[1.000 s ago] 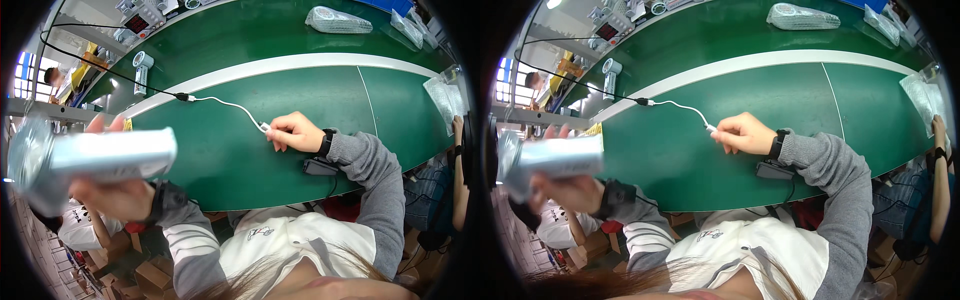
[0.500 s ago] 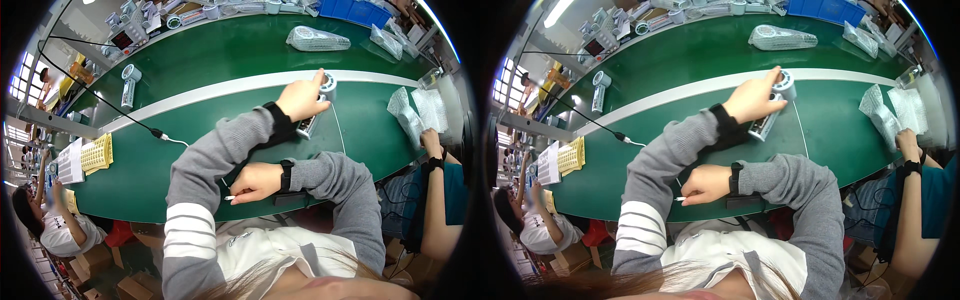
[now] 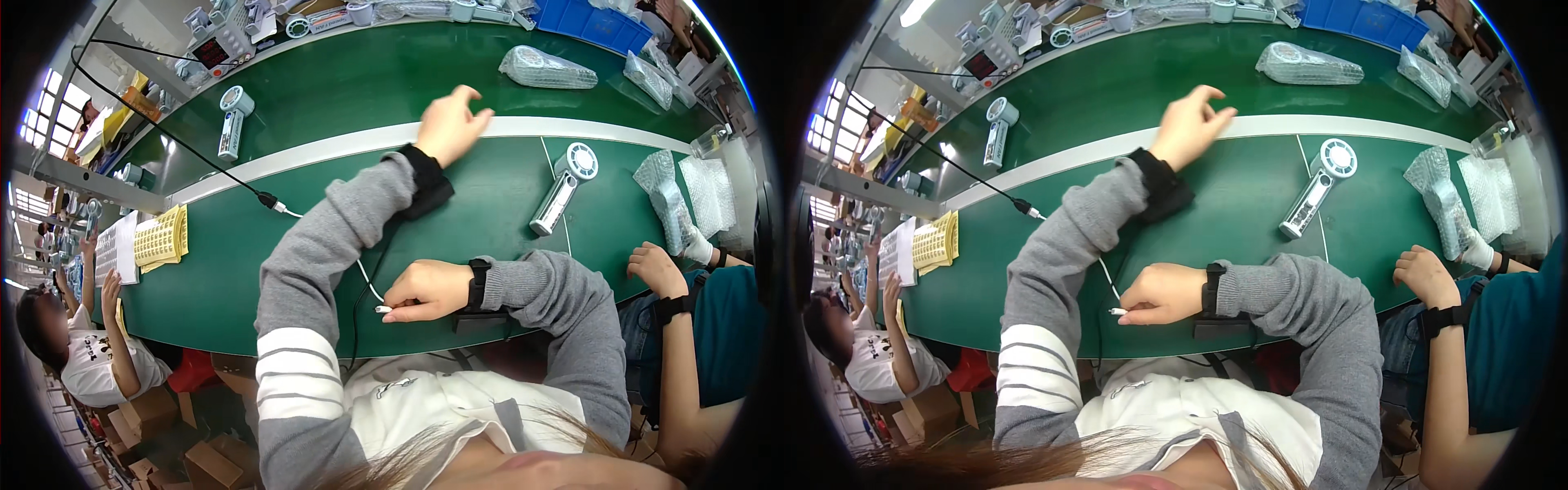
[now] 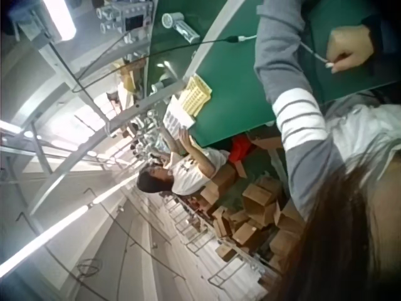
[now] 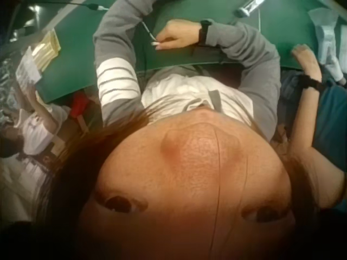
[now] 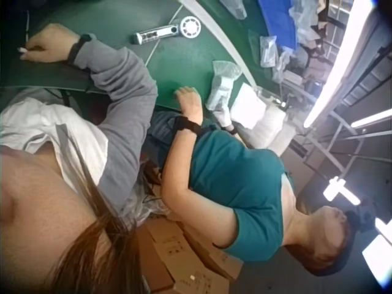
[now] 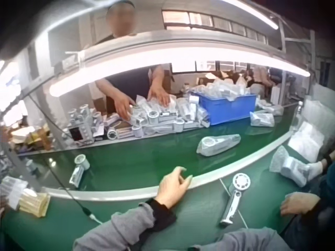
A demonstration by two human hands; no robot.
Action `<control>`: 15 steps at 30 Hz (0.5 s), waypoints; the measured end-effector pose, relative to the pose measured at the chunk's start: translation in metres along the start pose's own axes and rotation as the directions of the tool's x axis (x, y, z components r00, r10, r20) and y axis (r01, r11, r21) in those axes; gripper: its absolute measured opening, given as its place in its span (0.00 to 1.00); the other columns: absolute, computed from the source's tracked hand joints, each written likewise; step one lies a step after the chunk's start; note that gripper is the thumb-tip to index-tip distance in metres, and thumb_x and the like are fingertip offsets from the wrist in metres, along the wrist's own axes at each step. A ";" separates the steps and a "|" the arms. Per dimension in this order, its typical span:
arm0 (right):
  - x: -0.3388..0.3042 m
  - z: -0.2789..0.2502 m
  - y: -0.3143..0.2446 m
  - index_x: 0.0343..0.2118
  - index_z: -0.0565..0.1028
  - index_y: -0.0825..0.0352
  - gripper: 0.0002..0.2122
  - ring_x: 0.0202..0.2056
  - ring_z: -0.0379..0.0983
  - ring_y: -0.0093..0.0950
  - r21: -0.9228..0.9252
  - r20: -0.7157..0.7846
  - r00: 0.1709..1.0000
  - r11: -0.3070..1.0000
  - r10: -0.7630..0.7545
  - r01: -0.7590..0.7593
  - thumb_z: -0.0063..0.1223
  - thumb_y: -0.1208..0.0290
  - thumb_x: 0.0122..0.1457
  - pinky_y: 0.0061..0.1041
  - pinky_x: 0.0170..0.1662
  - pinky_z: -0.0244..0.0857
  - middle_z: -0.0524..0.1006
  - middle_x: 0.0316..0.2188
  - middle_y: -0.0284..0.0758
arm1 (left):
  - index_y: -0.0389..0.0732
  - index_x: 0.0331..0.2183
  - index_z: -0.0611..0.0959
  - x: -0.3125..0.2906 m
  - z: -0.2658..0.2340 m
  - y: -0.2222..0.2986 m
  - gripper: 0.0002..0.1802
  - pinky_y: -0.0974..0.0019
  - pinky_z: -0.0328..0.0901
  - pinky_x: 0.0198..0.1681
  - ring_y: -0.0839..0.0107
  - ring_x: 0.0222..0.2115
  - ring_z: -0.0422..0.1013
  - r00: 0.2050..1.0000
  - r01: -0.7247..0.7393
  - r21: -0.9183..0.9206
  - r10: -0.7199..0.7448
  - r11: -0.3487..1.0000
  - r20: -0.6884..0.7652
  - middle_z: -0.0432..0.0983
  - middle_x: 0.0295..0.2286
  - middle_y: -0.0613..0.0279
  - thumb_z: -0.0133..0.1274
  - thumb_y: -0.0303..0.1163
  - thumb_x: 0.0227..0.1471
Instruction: Testing the charging functionality and cleaning portable handheld fans on an electronics production line.
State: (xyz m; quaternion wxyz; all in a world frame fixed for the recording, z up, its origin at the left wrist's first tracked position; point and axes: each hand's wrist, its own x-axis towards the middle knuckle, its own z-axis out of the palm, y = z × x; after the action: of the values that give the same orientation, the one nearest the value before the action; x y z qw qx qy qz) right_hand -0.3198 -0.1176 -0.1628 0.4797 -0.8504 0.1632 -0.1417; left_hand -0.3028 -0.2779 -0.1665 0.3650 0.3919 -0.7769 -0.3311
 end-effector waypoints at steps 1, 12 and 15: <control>0.001 -0.001 0.001 0.22 0.71 0.70 0.12 0.16 0.66 0.29 -0.005 -0.025 1.000 1.000 0.018 -0.018 0.46 0.66 0.55 0.24 0.19 0.57 0.70 0.15 0.36 | 0.36 0.31 0.74 0.002 -0.021 -0.017 0.17 0.59 0.64 0.28 0.59 0.23 0.70 0.990 0.018 0.005 -0.017 1.000 -0.141 0.72 0.19 0.55 0.54 0.38 0.40; 0.019 -0.012 0.012 0.29 0.71 0.70 0.10 0.21 0.69 0.16 0.577 -0.213 0.891 0.788 0.401 -0.216 0.41 0.68 0.58 0.14 0.21 0.61 0.74 0.23 0.32 | 0.39 0.38 0.75 -0.022 -0.229 -0.158 0.26 0.44 0.52 0.48 0.52 0.52 0.51 0.532 0.841 0.486 -0.205 0.237 -0.822 0.65 0.43 0.53 0.55 0.46 0.37; 0.017 -0.012 0.013 0.30 0.71 0.70 0.10 0.20 0.69 0.17 0.554 -0.214 0.896 0.804 0.389 -0.216 0.40 0.68 0.58 0.14 0.21 0.61 0.74 0.23 0.32 | 0.37 0.37 0.76 -0.026 -0.248 -0.175 0.28 0.46 0.51 0.49 0.53 0.51 0.55 0.558 0.825 0.515 -0.480 0.232 -0.677 0.67 0.42 0.51 0.53 0.50 0.38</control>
State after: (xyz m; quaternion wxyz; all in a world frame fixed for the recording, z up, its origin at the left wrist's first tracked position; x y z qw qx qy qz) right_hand -0.3110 -0.1399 -0.1667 0.6737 -0.6182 0.3293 -0.2355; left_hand -0.0222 -0.3956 -0.1865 0.1102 0.8584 -0.5008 0.0146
